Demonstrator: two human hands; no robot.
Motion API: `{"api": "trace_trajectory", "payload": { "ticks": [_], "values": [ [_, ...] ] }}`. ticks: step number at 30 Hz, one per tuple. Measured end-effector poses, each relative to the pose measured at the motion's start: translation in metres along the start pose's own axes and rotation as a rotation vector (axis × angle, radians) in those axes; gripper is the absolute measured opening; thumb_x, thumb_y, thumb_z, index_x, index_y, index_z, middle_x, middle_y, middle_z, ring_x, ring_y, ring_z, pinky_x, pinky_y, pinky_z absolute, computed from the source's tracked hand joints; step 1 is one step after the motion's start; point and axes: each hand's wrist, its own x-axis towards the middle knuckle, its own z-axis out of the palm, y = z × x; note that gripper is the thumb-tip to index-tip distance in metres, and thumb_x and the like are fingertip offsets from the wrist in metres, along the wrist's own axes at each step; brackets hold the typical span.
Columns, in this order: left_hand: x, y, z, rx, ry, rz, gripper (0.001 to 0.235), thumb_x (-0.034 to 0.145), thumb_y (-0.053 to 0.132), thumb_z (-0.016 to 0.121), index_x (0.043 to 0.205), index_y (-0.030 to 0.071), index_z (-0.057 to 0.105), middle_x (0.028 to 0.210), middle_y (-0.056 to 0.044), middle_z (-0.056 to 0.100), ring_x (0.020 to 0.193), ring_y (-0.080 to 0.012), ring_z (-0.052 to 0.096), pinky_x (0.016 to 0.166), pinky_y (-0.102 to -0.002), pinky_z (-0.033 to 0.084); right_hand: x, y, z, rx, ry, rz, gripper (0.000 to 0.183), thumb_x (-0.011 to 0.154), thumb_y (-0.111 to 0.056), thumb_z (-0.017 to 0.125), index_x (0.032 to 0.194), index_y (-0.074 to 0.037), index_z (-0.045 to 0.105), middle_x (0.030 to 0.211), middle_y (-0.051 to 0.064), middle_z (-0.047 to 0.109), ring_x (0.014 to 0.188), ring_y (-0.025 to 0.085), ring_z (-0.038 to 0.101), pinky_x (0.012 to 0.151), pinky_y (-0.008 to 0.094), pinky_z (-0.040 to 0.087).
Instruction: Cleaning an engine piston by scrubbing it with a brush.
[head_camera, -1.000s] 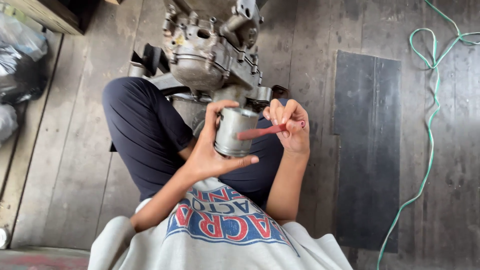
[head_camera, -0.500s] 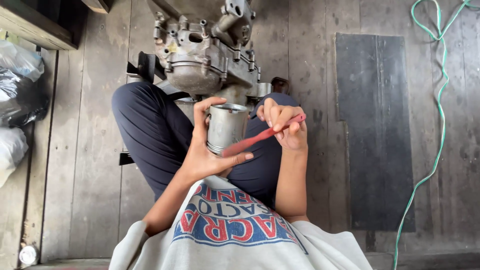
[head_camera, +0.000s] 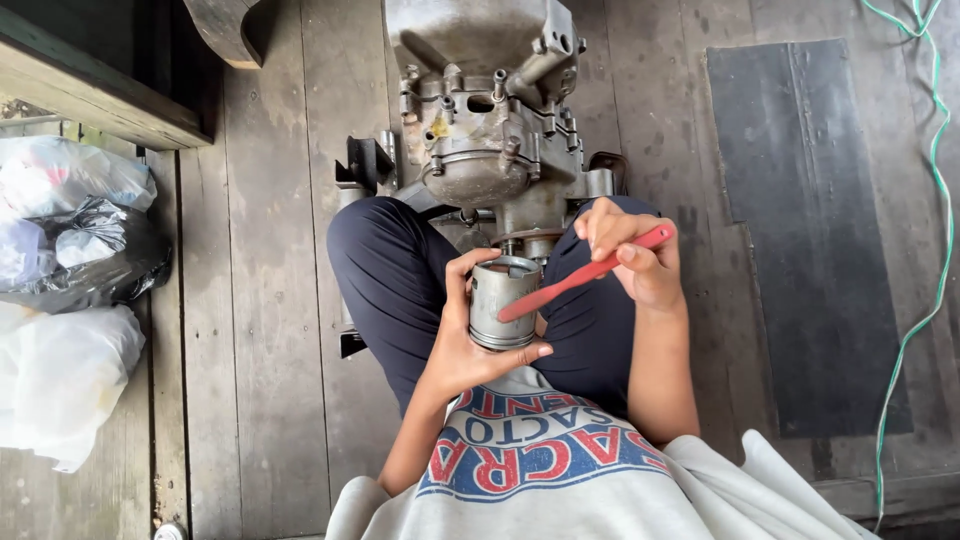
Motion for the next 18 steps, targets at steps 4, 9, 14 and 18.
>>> {"api": "trace_trajectory", "payload": {
  "ticks": [4,9,14,18],
  "values": [
    [0.003,-0.005,-0.007,0.003,0.037,-0.021,0.098,0.057,0.014,0.099,0.137,0.008,0.042,0.121,-0.023,0.063,0.114,-0.0383,0.063,0.101,-0.053,0.046,0.001,-0.005,0.002,-0.096,0.024,-0.004,0.030,0.092,-0.022,0.065,0.076,0.003,0.068,0.055,0.015,0.058,0.071,0.021,0.049,0.089,0.044,0.048],
    [0.019,-0.006,-0.007,0.022,0.074,-0.021,0.100,0.056,0.014,0.098,0.138,0.008,0.041,0.125,-0.022,0.059,0.115,-0.0406,0.062,0.102,-0.055,0.044,-0.003,0.001,-0.004,-0.145,0.120,-0.042,0.027,0.096,-0.019,0.063,0.082,0.004,0.067,0.057,0.015,0.057,0.071,0.021,0.049,0.086,0.043,0.046],
    [0.028,-0.004,0.010,0.009,0.041,-0.025,0.100,0.056,0.016,0.099,0.137,0.010,0.041,0.122,-0.022,0.061,0.115,-0.0407,0.063,0.101,-0.053,0.045,-0.014,0.000,-0.047,-0.069,0.078,0.002,0.024,0.092,-0.018,0.065,0.079,0.002,0.067,0.055,0.015,0.058,0.072,0.021,0.049,0.089,0.044,0.046],
    [0.036,-0.011,0.019,-0.004,0.001,-0.022,0.099,0.055,0.016,0.099,0.136,0.010,0.042,0.121,-0.023,0.063,0.115,-0.0440,0.063,0.100,-0.056,0.046,-0.020,-0.002,-0.062,-0.079,0.009,0.007,0.030,0.088,-0.025,0.072,0.078,0.003,0.067,0.057,0.017,0.062,0.071,0.023,0.050,0.089,0.044,0.045]
  ]
}}
